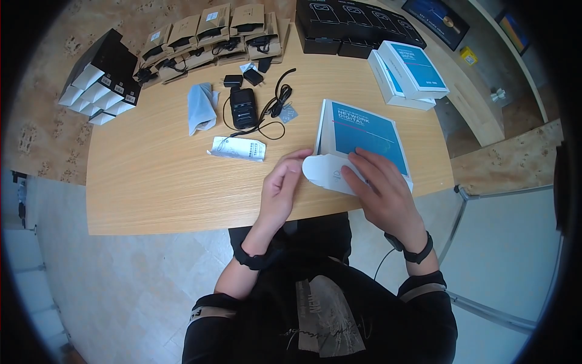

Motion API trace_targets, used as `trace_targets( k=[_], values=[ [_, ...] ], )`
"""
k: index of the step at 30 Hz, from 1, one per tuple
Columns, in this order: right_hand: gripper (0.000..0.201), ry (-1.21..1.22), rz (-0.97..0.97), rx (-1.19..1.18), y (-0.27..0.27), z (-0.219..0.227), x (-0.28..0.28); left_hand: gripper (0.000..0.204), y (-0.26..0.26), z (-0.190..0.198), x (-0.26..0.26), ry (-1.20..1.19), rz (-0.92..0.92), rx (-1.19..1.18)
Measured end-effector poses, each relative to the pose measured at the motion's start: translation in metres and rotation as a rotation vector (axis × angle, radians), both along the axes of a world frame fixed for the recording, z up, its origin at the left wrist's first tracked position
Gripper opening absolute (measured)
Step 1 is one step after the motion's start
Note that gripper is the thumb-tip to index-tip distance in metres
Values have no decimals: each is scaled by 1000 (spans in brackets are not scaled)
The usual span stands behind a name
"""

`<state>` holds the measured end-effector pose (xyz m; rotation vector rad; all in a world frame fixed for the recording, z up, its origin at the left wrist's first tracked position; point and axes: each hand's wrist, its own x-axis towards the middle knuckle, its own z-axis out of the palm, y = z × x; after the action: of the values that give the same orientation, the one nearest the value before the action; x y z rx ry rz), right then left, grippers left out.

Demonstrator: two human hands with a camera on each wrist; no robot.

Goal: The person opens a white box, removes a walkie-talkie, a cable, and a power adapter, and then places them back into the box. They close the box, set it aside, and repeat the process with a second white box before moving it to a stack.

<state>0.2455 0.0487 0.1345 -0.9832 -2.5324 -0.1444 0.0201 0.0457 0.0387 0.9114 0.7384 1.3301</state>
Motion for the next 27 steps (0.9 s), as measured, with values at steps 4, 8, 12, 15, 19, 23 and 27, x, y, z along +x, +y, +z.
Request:
trace_targets(
  k=[4,8,12,15,19,23,27],
  values=[
    [54,20,-16,-58,-1,2,-1,32,-10,6,8,547,84,311],
    [57,-40,23,-89,1,3,0,42,-6,7,14,961,102,444],
    [59,-87,8,-101,4,9,6,42,0,-11,17,995,134,428],
    [61,-81,-3,-143,7,14,8,39,1,-15,14,1056,156,505],
    [60,-91,1,-185,9,14,6,36,6,-4,13,1063,223,671],
    [59,-124,-7,-116,7,7,9,39,3,-6,16,1046,145,559],
    [52,-118,29,-69,-1,4,14,39,-7,-9,18,1034,226,552]
  ],
)
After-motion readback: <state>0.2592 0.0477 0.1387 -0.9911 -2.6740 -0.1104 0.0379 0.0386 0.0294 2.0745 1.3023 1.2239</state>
